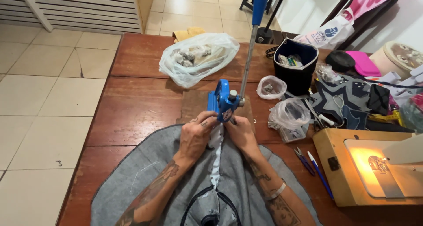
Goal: Attaching metal hardware to a denim garment using a manual press tool
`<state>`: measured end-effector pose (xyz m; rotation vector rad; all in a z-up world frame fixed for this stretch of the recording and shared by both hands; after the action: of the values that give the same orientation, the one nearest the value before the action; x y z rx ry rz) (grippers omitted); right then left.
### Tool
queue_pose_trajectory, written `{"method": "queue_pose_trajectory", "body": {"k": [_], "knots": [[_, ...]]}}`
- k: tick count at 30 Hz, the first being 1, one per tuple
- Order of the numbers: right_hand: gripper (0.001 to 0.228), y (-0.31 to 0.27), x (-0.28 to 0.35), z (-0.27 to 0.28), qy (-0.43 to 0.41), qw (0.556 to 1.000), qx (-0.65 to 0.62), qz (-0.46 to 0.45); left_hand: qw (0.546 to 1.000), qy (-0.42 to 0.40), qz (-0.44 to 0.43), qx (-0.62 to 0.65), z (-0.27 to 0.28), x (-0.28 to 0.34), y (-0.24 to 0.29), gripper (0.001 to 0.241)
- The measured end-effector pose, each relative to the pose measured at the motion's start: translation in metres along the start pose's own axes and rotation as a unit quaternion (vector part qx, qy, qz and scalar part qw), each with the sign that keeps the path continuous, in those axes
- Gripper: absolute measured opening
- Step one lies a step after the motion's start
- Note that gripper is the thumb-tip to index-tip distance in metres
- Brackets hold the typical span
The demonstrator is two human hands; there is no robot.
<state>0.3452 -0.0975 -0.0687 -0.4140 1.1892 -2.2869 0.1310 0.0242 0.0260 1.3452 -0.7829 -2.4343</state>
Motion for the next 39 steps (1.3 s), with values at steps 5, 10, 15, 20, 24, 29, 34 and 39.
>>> {"method": "queue_pose_trajectory", "body": {"k": [5,10,15,20,24,29,34,39], "knots": [[0.053,0.014,-0.004,-0.013,-0.022,0.998,-0.054,-0.007,0.999,-0.040,0.026,0.016,0.003,0.004,-0.001,0.022],[0.054,0.026,-0.010,-0.020,-0.025,0.997,-0.074,-0.009,0.997,-0.072,0.015,0.006,0.007,0.002,0.012,0.024],[0.054,0.020,-0.011,-0.016,-0.031,0.998,-0.063,-0.004,0.986,-0.043,0.099,0.124,0.019,-0.012,0.009,0.013],[0.046,0.021,-0.001,-0.027,-0.033,0.988,-0.144,-0.051,0.967,-0.026,0.135,0.216,0.005,-0.006,-0.009,0.023],[0.045,0.038,-0.007,-0.037,-0.039,0.976,-0.205,-0.065,0.965,-0.029,0.125,0.229,0.001,-0.005,-0.012,0.020],[0.040,-0.054,0.036,0.034,-0.027,0.995,-0.092,0.040,0.970,-0.039,0.112,0.210,0.007,-0.009,-0.003,0.012],[0.033,-0.085,0.012,0.108,0.068,0.992,-0.019,0.101,0.971,-0.047,0.115,0.203,0.010,-0.011,-0.002,0.012],[0.035,-0.018,-0.079,0.103,0.086,0.989,0.070,0.099,0.969,-0.047,0.116,0.212,0.007,-0.009,-0.005,0.013]]}}
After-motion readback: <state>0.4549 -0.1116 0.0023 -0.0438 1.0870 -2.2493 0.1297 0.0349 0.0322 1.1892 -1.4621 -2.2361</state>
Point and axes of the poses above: each hand's wrist, its own x-axis away from the middle knuckle, its own z-axis out of the back of the hand, y = z × x, the point moved 9 cm from there along -x, towards the middle knuckle, and after that the axes turned 4 degrees about z, right-handed, at the moved point
